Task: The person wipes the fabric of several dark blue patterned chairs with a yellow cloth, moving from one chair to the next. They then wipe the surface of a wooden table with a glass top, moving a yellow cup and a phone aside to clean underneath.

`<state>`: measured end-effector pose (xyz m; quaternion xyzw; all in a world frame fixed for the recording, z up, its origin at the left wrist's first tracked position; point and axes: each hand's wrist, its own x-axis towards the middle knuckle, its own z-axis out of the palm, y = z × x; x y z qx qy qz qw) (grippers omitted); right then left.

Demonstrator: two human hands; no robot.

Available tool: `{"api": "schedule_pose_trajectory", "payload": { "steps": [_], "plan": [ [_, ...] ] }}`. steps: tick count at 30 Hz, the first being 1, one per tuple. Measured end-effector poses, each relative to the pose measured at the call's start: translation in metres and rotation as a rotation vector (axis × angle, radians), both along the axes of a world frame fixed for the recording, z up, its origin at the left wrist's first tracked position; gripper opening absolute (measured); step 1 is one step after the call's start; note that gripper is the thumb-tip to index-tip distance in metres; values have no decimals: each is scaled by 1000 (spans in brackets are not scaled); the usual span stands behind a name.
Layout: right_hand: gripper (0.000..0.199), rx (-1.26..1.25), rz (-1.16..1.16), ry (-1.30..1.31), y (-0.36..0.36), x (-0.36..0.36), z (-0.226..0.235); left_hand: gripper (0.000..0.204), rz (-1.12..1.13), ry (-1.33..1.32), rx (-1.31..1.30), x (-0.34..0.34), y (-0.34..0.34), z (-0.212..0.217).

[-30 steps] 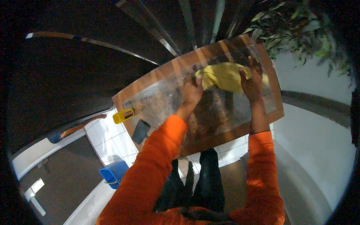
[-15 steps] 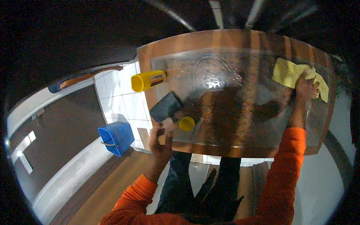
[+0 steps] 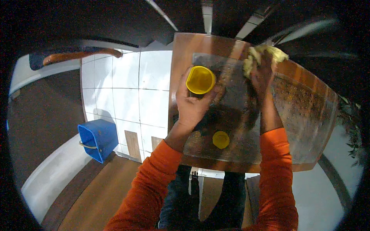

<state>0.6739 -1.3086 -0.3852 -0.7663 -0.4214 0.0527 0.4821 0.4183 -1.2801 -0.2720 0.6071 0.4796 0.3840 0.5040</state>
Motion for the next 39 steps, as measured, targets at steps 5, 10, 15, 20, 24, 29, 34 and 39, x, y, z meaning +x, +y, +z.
{"api": "schedule_pose_trajectory", "payload": {
  "steps": [5, 10, 15, 20, 24, 29, 34, 39],
  "plan": [
    [50, 48, 508, -655, 78, -76, -13, 78, -74, 2, 271, -45, 15, 14],
    [53, -234, 470, -722, 148, -172, 41, 79, -114, 161, 282, -102, 10, 35],
    [35, -264, 258, -1037, 152, -145, -37, 76, -43, 167, 132, -112, -17, 30],
    [27, -360, 296, -586, 140, -130, 14, 86, 20, 144, 78, -112, -32, 14],
    [29, -476, 389, -729, 107, -72, 23, 87, 34, 68, 105, -86, -33, 16],
    [34, -395, 396, -476, 71, -40, 31, 83, 33, -16, 47, -36, -23, 22],
    [40, -414, 252, -364, -13, 41, 34, 83, 43, -97, 24, -6, -17, 30],
    [50, -771, 28, -623, -76, 129, 35, 80, -9, 56, 6, 11, -12, 8]
  ]
}}
